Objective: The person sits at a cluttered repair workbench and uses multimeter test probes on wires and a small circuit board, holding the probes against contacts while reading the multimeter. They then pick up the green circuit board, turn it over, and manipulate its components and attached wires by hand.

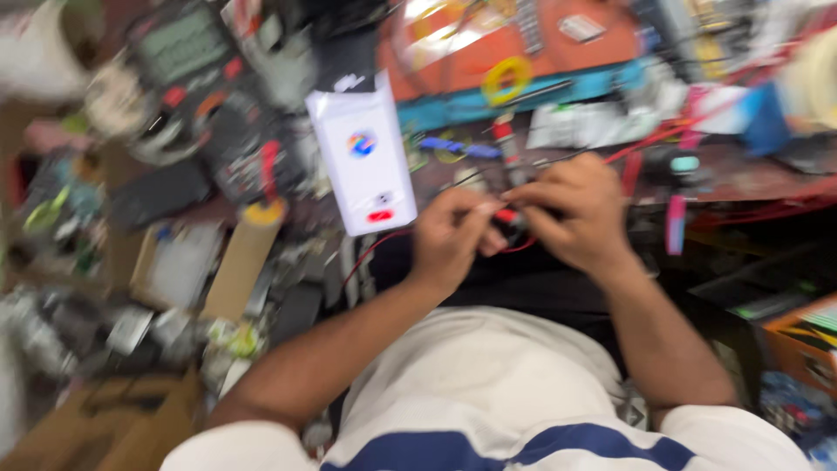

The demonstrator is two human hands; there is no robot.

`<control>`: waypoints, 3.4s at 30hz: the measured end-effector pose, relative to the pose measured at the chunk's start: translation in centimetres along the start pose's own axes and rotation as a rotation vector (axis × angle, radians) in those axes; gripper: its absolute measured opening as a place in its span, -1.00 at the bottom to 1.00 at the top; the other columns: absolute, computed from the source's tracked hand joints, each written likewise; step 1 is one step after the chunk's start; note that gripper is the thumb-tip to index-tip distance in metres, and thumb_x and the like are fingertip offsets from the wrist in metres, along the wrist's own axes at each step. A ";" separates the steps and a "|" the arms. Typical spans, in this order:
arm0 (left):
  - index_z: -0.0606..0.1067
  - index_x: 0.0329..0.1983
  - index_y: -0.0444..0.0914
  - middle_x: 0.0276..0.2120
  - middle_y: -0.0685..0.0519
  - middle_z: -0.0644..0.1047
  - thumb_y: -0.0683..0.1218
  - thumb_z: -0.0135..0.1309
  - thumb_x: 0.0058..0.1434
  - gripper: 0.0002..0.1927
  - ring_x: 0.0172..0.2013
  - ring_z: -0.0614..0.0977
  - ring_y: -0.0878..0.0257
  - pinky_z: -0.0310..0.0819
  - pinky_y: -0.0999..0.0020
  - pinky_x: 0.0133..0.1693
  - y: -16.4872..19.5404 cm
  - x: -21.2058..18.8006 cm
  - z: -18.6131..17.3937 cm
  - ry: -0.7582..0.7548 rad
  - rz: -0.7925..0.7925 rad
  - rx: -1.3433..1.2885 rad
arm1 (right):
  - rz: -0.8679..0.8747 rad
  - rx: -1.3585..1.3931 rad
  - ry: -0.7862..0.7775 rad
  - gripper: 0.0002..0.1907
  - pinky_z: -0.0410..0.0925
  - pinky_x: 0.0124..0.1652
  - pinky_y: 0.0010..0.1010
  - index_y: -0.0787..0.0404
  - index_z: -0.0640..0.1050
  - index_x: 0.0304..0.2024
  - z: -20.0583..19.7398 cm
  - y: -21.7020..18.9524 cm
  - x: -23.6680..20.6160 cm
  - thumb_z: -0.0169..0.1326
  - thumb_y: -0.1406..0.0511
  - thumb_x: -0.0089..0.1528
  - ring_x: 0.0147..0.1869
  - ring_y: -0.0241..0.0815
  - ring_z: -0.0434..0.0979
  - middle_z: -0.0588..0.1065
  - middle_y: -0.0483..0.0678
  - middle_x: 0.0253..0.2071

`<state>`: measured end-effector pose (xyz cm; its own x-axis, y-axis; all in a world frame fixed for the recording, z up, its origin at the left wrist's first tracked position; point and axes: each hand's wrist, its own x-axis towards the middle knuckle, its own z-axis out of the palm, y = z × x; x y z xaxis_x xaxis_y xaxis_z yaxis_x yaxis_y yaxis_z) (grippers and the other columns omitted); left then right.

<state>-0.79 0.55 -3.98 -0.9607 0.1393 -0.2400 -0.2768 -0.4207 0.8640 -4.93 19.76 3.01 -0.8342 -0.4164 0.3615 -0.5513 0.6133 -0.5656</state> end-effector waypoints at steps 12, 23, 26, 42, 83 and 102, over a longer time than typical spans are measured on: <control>0.46 -0.15 -0.37 -0.10 -0.04 0.56 -0.20 0.00 0.44 -0.90 -0.41 0.63 0.37 0.57 0.50 -0.40 0.8 -0.2 0.6 -0.031 -0.004 -0.061 | 0.070 -0.059 -0.032 -0.79 0.17 -0.20 -0.39 0.00 0.71 -0.14 0.4 0.3 -1.0 0.33 0.34 0.17 -0.32 -0.23 0.34 0.45 -0.22 -0.40; 0.46 -0.17 -0.36 -0.13 -0.04 0.56 -0.20 0.01 0.44 -0.90 -0.42 0.63 0.37 0.56 0.51 -0.43 0.7 -0.1 0.7 -0.045 0.000 -0.065 | 0.072 -0.055 -0.046 -0.80 0.17 -0.17 -0.39 0.02 0.71 -0.15 0.1 0.2 -1.2 0.33 0.35 0.17 -0.28 -0.23 0.34 0.46 -0.21 -0.39; 0.47 -0.17 -0.37 -0.12 -0.05 0.56 -0.20 0.00 0.43 -0.90 -0.41 0.64 0.36 0.57 0.50 -0.42 1.0 -0.2 0.7 -0.045 0.014 -0.023 | 0.070 -0.053 -0.042 -0.79 0.16 -0.17 -0.39 0.02 0.71 -0.14 0.1 0.2 -1.1 0.33 0.35 0.17 -0.28 -0.23 0.33 0.47 -0.22 -0.38; 0.45 -0.20 -0.36 -0.13 -0.07 0.55 -0.21 0.00 0.43 -0.90 -0.42 0.63 0.36 0.57 0.50 -0.43 1.0 -0.3 0.9 -0.041 0.005 -0.080 | 0.057 -0.053 -0.049 -0.82 0.17 -0.17 -0.39 0.04 0.72 -0.18 -0.1 0.3 -1.1 0.32 0.37 0.17 -0.28 -0.23 0.35 0.48 -0.21 -0.38; 0.43 -0.19 -0.37 -0.07 -0.11 0.54 -0.23 -0.01 0.44 -0.92 -0.42 0.64 0.34 0.56 0.51 -0.42 1.3 -0.5 0.8 -0.050 0.017 -0.087 | 0.069 -0.044 -0.040 -0.78 0.17 -0.18 -0.42 0.02 0.72 -0.13 -0.2 -0.1 -0.9 0.34 0.37 0.17 -0.28 -0.24 0.33 0.47 -0.22 -0.39; 0.44 -0.19 -0.38 -0.09 -0.11 0.55 -0.22 -0.01 0.45 -0.91 -0.41 0.64 0.35 0.57 0.51 -0.42 1.4 -0.5 0.9 -0.050 0.014 -0.080 | 0.057 -0.048 -0.043 -0.77 0.16 -0.19 -0.41 0.02 0.72 -0.13 -0.1 0.1 -0.9 0.34 0.37 0.16 -0.28 -0.24 0.33 0.47 -0.23 -0.38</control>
<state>-0.68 0.65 -2.24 -0.9630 0.1765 -0.2036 -0.2656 -0.4926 0.8287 -4.21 20.32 2.70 -0.8636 -0.4078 0.2965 -0.5036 0.6679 -0.5480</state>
